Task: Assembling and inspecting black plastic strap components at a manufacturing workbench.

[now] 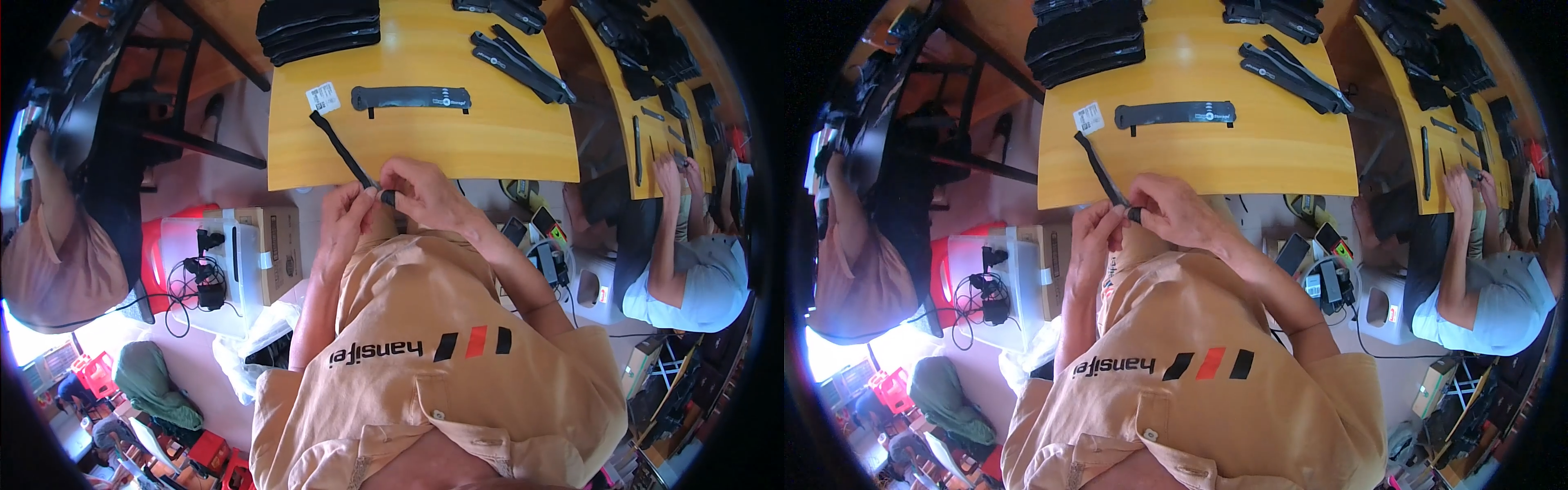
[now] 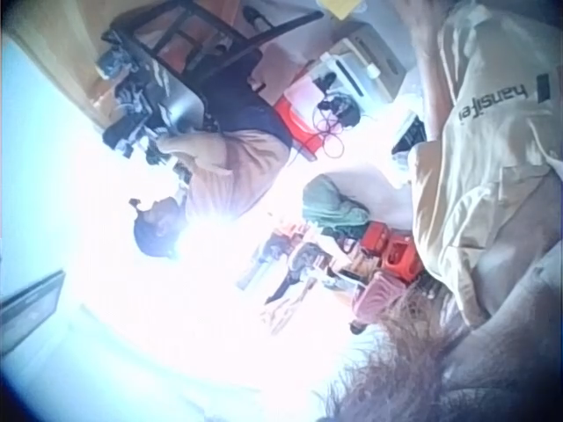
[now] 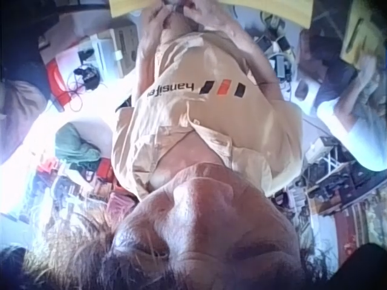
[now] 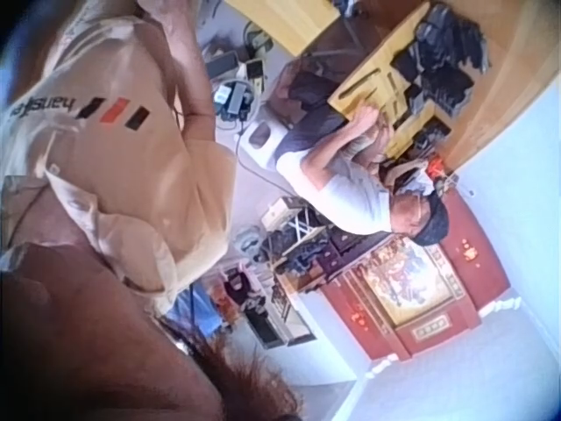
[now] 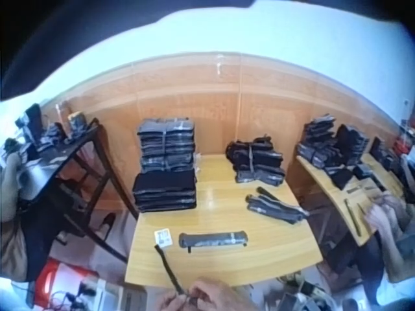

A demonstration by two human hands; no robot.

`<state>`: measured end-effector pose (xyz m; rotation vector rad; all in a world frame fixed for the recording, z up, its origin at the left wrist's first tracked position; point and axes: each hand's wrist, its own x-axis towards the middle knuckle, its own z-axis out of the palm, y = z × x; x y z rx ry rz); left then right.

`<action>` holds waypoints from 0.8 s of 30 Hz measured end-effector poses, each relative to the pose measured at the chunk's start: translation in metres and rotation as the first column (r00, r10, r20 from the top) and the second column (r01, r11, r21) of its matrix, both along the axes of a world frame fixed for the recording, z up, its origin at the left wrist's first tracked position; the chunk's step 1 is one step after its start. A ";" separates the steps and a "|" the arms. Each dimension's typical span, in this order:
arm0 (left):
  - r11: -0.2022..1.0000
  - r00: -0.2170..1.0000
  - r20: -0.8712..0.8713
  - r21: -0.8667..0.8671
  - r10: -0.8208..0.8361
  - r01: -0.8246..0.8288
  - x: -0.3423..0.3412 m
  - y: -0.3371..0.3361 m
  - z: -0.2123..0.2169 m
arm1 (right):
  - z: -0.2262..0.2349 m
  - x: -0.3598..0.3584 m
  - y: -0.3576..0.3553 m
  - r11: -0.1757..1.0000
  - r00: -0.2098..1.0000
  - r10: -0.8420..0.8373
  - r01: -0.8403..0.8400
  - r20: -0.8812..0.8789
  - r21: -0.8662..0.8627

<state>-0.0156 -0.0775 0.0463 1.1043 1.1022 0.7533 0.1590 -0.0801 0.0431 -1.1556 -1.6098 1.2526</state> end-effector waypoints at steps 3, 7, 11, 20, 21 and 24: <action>0.997 0.998 -0.014 -0.022 -0.069 0.069 -0.011 -0.006 0.023 | 0.018 0.003 0.007 0.974 0.972 0.188 -0.203 0.141 0.100; 0.986 0.991 -0.001 -0.093 -0.137 0.136 -0.024 -0.017 0.047 | 0.035 0.001 0.010 0.879 0.877 0.469 -0.475 0.099 0.043; 0.974 0.978 -0.023 -0.101 -0.205 0.202 -0.030 -0.023 0.060 | 0.051 -0.001 0.009 0.827 0.825 0.558 -0.562 0.090 0.031; 0.989 0.986 -0.069 -0.037 -0.149 0.147 -0.025 -0.023 0.056 | 0.060 -0.008 -0.012 0.917 0.888 0.312 -0.375 0.337 0.138; 0.990 0.988 -0.063 -0.032 -0.140 0.139 -0.025 -0.022 0.055 | 0.060 -0.009 -0.013 0.917 0.888 0.311 -0.374 0.338 0.139; 0.989 0.989 -0.032 -0.042 -0.146 0.144 -0.024 -0.021 0.059 | 0.059 -0.009 -0.015 0.928 0.932 0.232 -0.298 0.278 0.225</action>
